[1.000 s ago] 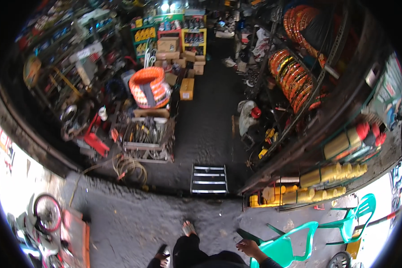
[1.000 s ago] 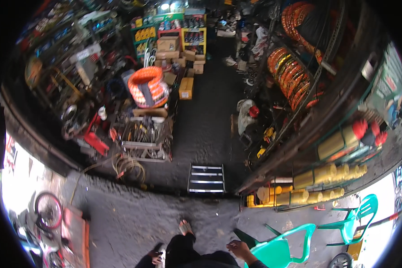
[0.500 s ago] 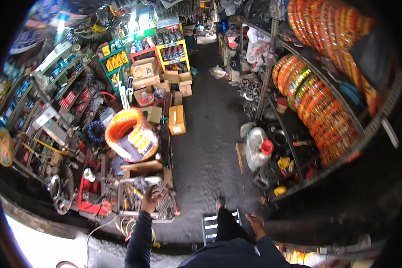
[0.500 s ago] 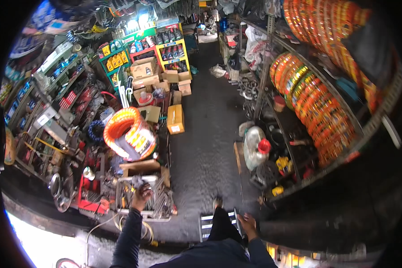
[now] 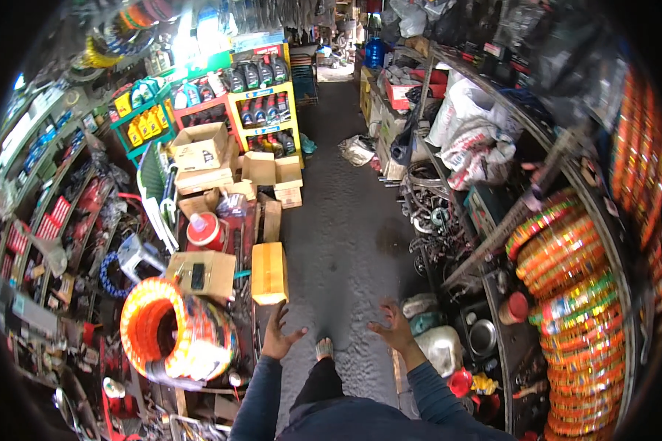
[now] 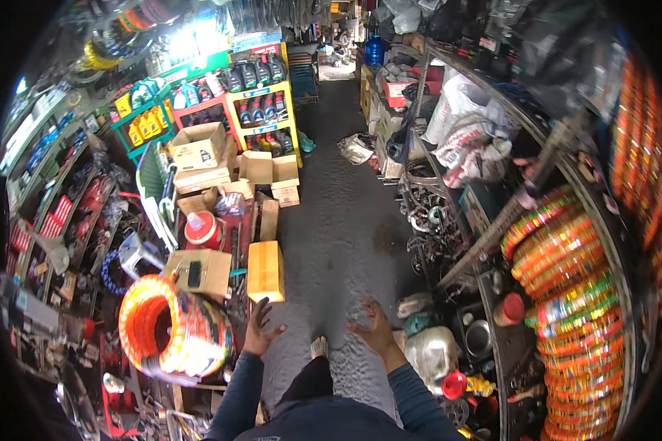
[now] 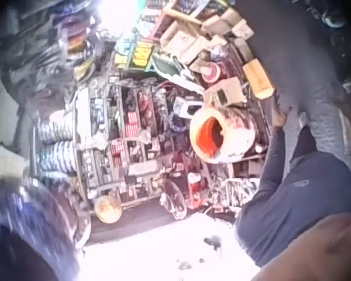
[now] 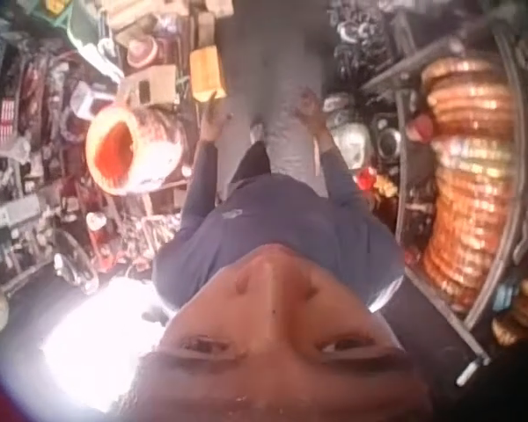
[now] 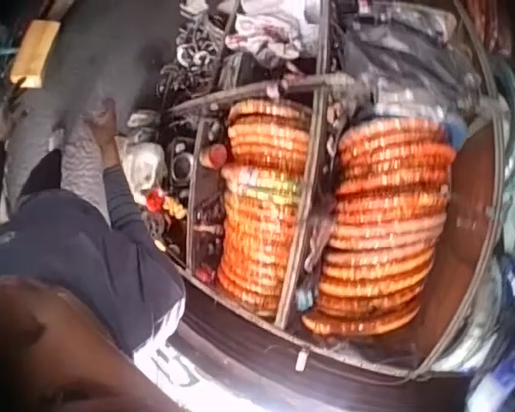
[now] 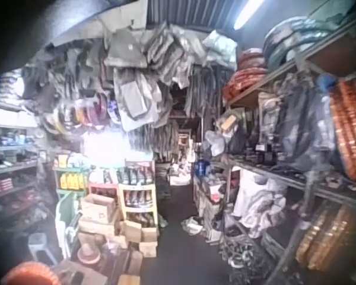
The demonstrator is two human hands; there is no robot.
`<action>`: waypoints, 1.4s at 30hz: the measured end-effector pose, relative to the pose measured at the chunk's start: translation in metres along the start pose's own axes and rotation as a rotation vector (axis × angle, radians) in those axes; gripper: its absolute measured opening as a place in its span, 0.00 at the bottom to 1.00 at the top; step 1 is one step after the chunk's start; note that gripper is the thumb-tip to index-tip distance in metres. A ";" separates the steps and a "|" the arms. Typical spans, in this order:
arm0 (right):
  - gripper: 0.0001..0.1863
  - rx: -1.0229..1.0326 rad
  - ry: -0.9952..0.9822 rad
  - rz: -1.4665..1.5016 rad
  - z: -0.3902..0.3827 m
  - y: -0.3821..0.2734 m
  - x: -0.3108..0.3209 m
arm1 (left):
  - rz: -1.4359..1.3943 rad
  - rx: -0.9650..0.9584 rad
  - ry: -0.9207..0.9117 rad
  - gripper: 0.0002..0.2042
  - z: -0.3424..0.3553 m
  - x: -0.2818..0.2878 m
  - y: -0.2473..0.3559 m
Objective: Repairing or disassembling components of a motorcycle exhaust and engine area using hand and power tools.
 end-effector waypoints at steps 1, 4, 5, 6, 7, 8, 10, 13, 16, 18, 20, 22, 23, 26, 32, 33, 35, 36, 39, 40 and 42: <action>0.53 0.027 0.045 0.045 0.042 -0.004 0.004 | 0.024 -0.011 -0.020 0.50 0.054 -0.007 0.002; 0.55 -0.044 0.080 0.080 0.162 -0.016 0.033 | 0.033 -0.002 -0.103 0.49 0.213 -0.038 0.033; 0.56 -0.060 0.096 0.078 0.196 -0.020 0.047 | 0.054 0.012 -0.142 0.49 0.255 -0.054 0.041; 0.57 -0.057 0.112 0.090 0.242 -0.030 0.051 | 0.088 0.008 -0.176 0.49 0.306 -0.060 0.051; 0.57 -0.054 0.118 0.105 0.284 -0.040 0.063 | 0.081 -0.009 -0.211 0.49 0.355 -0.071 0.060; 0.57 -0.026 0.172 0.094 0.326 -0.047 0.079 | 0.070 -0.024 -0.249 0.49 0.405 -0.083 0.060; 0.57 0.004 0.226 0.088 0.424 -0.050 0.087 | 0.057 -0.030 -0.263 0.48 0.506 -0.087 0.065; 0.56 0.079 0.238 0.130 0.560 -0.054 0.103 | -0.017 -0.151 -0.215 0.48 0.646 -0.096 0.058; 0.57 0.070 0.155 0.109 0.702 -0.056 0.117 | 0.002 -0.065 -0.104 0.45 0.764 -0.108 0.072; 0.56 0.114 0.156 0.118 0.803 -0.070 0.127 | -0.039 -0.055 -0.088 0.45 0.851 -0.114 0.080; 0.56 0.152 0.154 0.128 0.907 -0.085 0.133 | -0.046 -0.095 -0.071 0.46 0.936 -0.117 0.092; 0.55 0.177 0.113 0.170 1.001 -0.092 0.131 | -0.054 -0.124 -0.101 0.47 1.025 -0.119 0.102; 0.55 0.159 0.102 0.174 1.049 -0.090 0.133 | -0.050 -0.113 -0.088 0.46 1.071 -0.123 0.099; 0.55 0.251 0.132 0.127 1.181 -0.080 0.137 | -0.068 -0.078 -0.095 0.47 1.212 -0.144 0.092; 0.54 0.104 0.290 0.094 1.394 -0.045 0.158 | -0.073 -0.005 -0.286 0.48 1.477 -0.222 0.085; 0.54 0.077 0.296 0.089 1.426 -0.042 0.165 | -0.063 0.047 -0.291 0.47 1.514 -0.238 0.090; 0.54 0.026 0.309 0.162 1.494 -0.036 0.178 | -0.072 0.095 -0.348 0.48 1.597 -0.250 0.075; 0.54 0.012 0.313 0.163 1.529 -0.036 0.181 | -0.090 0.120 -0.385 0.48 1.637 -0.254 0.067; 0.54 -0.054 0.360 0.135 1.620 0.004 0.191 | 0.014 0.193 -0.430 0.47 1.747 -0.275 0.058; 0.54 -0.123 0.356 0.250 1.653 0.002 0.195 | 0.072 0.220 -0.451 0.47 1.782 -0.280 0.056; 0.54 -0.177 0.282 0.195 1.727 0.011 0.207 | 0.063 0.270 -0.417 0.46 1.852 -0.283 0.052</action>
Point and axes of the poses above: each hand's wrist, its own z-axis towards the middle knuckle, its own x-axis out of the back of the hand, y = z × x, the point moved 3 cm from there along z, towards the middle knuckle, and after that the axes turned 14 degrees about -z, right-handed, at the moved point
